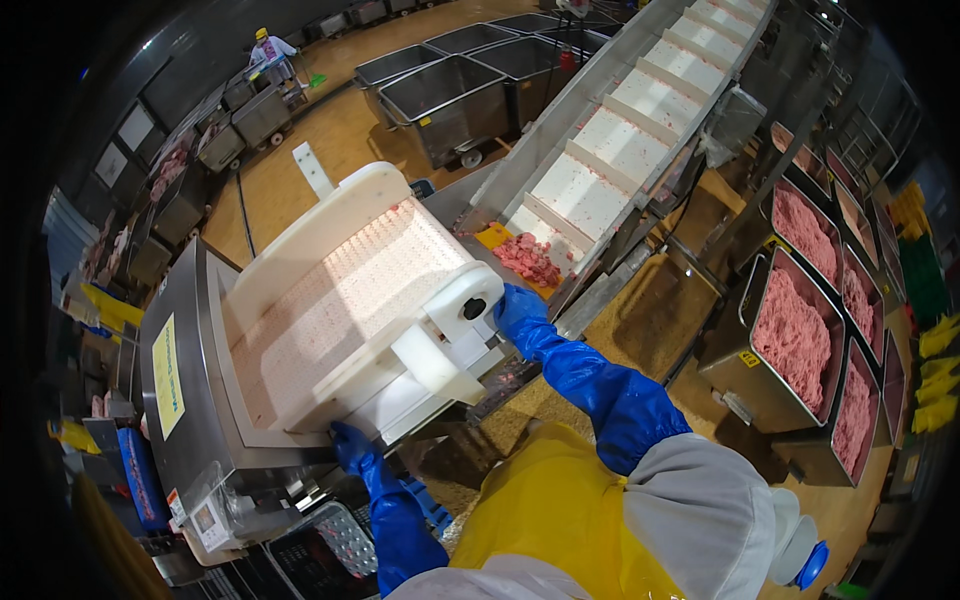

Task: The person operates a metal detector machine in a meat processing facility. They repeatedly lift and lower a white plastic hopper to feed ground meat onto a conveyor belt, while wearing blue gloves and a yellow apron.

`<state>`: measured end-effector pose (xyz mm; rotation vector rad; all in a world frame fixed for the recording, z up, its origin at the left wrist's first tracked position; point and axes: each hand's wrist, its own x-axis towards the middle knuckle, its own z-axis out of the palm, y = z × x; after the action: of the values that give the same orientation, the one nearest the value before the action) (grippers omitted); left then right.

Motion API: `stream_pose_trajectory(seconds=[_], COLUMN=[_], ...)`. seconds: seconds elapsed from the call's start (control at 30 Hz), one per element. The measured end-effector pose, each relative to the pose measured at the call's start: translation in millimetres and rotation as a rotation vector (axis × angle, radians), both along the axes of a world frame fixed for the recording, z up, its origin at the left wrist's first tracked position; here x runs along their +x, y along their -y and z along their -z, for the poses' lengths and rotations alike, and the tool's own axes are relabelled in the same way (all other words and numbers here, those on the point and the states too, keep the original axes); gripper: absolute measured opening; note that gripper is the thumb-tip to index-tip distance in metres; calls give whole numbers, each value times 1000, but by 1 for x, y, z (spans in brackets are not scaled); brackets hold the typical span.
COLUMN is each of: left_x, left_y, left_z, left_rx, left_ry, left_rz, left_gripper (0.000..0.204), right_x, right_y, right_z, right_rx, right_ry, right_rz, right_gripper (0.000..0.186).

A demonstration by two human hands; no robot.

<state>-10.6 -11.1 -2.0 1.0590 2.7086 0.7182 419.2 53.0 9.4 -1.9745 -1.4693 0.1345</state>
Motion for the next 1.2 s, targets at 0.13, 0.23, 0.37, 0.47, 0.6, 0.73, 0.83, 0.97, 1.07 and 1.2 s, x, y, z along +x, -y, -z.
stream_pose_trajectory(seconds=[0.13,0.23,0.37,0.47,0.6,0.73,0.83,0.97,1.07,1.2], left_x=[4,12,5,2,8,3,5,0,2,5], left_y=[1,0,0,-1,-2,1,-1,-3,-3,0], left_z=[-10,-23,-14,-9,-12,-9,-6,6,5,-3], left_rx=[-17,-44,-53,-36,-26,-6,35,24,65,55], left_ry=[43,80,57,36,62,53,107,-64,-49,-25], left_rz=[9,10,-3,-5,-16,-17,-1,-26,1,-29], left_gripper=[74,74,75,74,74,73,75,73,73,73], right_x=[0,4,1,1,4,-1,2,-1,0,-2], right_y=[0,-2,-2,-1,-1,-1,-3,-4,-4,-2], right_z=[1,8,7,3,2,-1,5,5,5,5], right_rx=[31,60,71,51,18,24,25,21,25,11], right_ry=[-24,-28,0,12,4,-11,-29,-45,-38,-30], right_rz=[-9,-12,-15,-11,-2,-7,3,3,7,-10], right_gripper=[17,16,15,16,16,17,19,22,22,23])
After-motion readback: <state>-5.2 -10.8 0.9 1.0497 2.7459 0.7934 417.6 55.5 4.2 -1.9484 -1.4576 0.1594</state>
